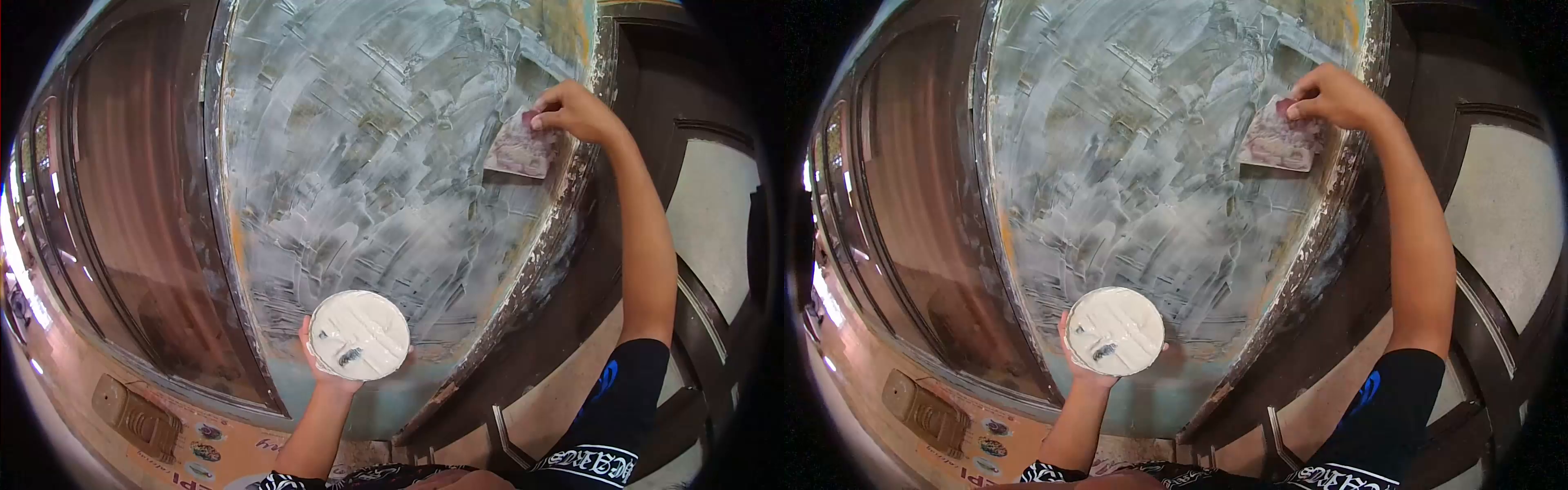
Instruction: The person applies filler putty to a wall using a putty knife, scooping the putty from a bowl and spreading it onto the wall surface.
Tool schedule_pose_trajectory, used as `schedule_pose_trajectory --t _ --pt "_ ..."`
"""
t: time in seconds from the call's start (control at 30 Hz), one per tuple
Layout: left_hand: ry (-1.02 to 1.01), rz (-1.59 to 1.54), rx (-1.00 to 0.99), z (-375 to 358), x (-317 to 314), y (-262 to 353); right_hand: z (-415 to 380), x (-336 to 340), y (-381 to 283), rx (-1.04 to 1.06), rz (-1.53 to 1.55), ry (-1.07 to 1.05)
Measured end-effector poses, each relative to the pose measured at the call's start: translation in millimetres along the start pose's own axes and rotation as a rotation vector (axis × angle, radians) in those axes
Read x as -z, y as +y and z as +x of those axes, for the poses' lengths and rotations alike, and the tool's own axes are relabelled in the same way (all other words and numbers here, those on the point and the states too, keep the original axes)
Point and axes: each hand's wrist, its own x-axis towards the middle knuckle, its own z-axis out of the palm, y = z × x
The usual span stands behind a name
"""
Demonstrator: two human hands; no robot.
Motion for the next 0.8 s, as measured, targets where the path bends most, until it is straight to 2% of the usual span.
schedule_pose_trajectory --t 0.03,0.1,0.17,0.23,0.3,0.33,0.37,0.47,0.53,0.6,0.67,0.77,0.8 --pt "-0.026 0.021 0.012 -0.2 0.5 -1.3 -1.8 -9.9 -9.4 0.001 -0.114 0.019" --pt "-0.011 -0.024 0.014 -2.0 -4.5 -3.7 3.5 -6.9 1.8 -0.021 -0.108 0.045" --pt "0.026 -0.016 0.028 -1.9 -2.4 -4.9 13.9 15.4 37.1 0.139 -0.175 0.409" --pt "-0.002 -0.025 0.038 -2.3 2.8 -4.6 16.7 62.7 50.9 0.017 -0.142 0.384" --pt "0.081 -0.005 -0.017 -0.8 9.2 -3.6 6.2 78.7 46.0 -0.023 0.055 0.402" --pt "0.068 0.002 -0.019 -1.7 8.7 -2.9 2.0 80.8 39.9 -0.037 0.167 0.274" --pt "0.071 -0.001 -0.015 -2.5 7.6 -2.1 -2.6 70.6 34.9 -0.041 0.165 0.270" --pt "-0.068 -0.061 0.031 -4.6 6.0 -0.4 -17.2 8.7 -3.0 0.100 -0.078 0.032" --pt "-0.039 -0.059 0.037 -6.1 6.9 -1.8 -19.4 -18.4 -5.2 0.122 -0.109 -0.035" --pt "-0.030 -0.059 0.042 -8.0 2.5 -1.7 -13.8 -24.5 2.7 0.145 -0.190 0.109" --pt "0.007 -0.032 0.033 -7.0 9.9 -2.6 -3.4 2.5 32.3 0.085 -0.157 0.249" --pt "0.037 -0.029 0.035 -12.3 6.2 -2.3 -10.3 56.5 43.4 -0.046 -0.179 0.346" --pt "-0.028 -0.043 0.067 -13.6 5.3 -2.4 -13.8 51.4 39.8 -0.052 -0.175 0.340"
